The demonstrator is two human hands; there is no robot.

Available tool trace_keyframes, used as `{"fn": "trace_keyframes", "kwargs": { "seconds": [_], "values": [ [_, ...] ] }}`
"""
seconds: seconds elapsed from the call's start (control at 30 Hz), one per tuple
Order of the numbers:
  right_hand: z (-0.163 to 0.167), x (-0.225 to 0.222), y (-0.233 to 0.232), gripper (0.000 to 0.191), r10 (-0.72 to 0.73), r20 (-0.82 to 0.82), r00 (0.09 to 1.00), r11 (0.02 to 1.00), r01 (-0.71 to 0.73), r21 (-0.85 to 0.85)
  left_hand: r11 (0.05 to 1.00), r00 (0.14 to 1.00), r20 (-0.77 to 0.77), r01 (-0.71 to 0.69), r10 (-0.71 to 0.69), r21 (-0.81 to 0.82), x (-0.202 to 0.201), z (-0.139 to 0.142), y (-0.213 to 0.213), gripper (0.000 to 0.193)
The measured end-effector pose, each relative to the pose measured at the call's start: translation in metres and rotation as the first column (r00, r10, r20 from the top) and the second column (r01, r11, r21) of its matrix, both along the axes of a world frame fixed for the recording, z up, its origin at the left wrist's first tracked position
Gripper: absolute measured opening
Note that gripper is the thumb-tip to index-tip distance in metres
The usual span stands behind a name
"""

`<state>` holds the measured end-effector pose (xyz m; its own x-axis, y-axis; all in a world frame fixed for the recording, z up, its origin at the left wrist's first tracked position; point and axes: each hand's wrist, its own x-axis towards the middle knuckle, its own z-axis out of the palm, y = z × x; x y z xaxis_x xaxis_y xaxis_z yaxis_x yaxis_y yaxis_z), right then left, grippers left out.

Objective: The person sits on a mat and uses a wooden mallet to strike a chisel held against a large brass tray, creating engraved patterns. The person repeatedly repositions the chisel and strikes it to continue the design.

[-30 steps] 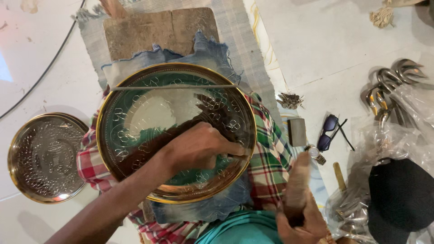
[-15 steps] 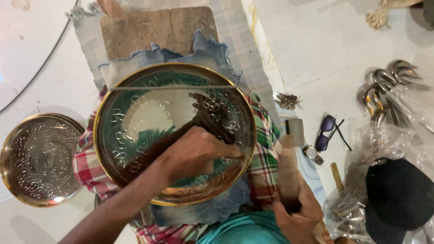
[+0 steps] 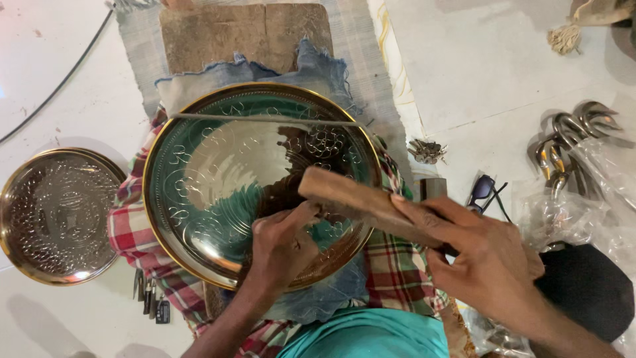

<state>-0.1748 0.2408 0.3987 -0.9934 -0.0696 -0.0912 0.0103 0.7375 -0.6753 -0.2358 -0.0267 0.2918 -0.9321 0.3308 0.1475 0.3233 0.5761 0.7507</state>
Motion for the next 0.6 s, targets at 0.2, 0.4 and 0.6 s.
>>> {"fn": "trace_keyframes", "kwargs": {
  "seconds": [0.2, 0.4, 0.6],
  "values": [
    [0.023, -0.017, -0.007, 0.085, 0.041, 0.195, 0.98, 0.922, -0.112, 0.37, 0.973, 0.993, -0.105, -0.028, 0.053, 0.229, 0.003, -0.001, -0.003, 0.043],
    [-0.011, -0.001, -0.016, 0.084, -0.13, 0.175, 0.976, 0.983, 0.15, -0.11, 0.981, 0.993, -0.102, 0.071, -0.053, 0.18, -0.005, 0.001, 0.0, 0.045],
    [-0.034, 0.016, -0.009, 0.077, -0.201, -0.009, 0.98, 0.848, 0.169, -0.502, 0.941, 0.99, -0.114, 0.116, -0.084, 0.319, -0.008, 0.01, 0.004, 0.042]
  ]
}}
